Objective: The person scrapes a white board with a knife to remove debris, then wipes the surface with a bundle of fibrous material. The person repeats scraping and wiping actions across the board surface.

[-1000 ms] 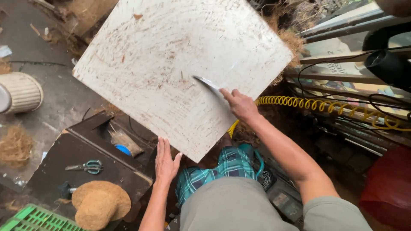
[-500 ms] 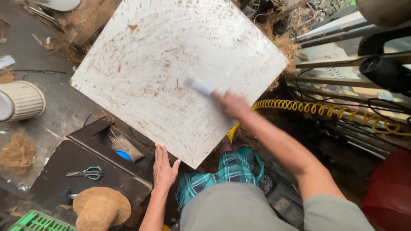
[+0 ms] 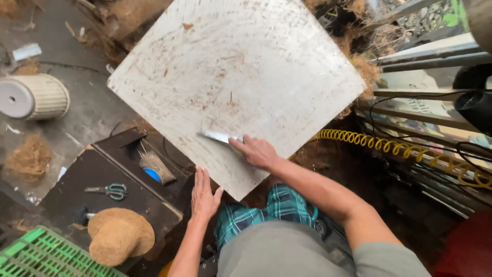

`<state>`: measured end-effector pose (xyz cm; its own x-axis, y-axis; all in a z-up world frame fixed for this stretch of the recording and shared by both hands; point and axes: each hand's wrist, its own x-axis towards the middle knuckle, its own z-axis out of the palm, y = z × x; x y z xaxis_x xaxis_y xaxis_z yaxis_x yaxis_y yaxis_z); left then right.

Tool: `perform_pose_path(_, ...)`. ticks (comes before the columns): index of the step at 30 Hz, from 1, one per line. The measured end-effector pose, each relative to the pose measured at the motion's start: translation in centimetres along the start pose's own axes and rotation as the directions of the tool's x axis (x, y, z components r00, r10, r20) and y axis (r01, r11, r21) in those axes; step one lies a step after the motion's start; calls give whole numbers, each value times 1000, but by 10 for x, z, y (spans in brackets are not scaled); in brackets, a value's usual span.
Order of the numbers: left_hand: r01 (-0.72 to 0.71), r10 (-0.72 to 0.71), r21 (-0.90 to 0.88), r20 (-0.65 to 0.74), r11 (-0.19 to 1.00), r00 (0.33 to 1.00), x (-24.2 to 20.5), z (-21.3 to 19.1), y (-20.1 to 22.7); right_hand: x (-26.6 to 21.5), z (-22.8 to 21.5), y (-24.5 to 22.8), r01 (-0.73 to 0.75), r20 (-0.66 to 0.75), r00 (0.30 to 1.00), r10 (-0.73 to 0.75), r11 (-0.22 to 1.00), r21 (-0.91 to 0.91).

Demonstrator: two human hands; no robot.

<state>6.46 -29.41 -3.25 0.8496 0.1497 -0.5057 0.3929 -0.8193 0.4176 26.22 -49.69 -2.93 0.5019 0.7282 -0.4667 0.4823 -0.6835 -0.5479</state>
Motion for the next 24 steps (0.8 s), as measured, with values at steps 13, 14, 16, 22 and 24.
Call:
perform_pose_path(13,39,-35,-63,65,997,997,-2,-7,1,30,-68,38,-492,-344,796,498,863,113)
perform_pose_path(14,41,-38,-50,65,998,997,-2,-7,1,36,-61,0,-360,-152,918,367,930,71)
perform_pose_path(16,38,-36,-35,70,999,997,2,-8,2,50,-60,-22,-223,51,974,220,973,60)
perform_pose_path(22,13,-11,-44,51,999,999,-12,-9,2,58,-78,164,-625,-259,745,615,779,53)
perform_pose_path(24,23,-19,-76,45,997,999,-1,-19,6,34,-132,143,-624,-562,607,562,775,100)
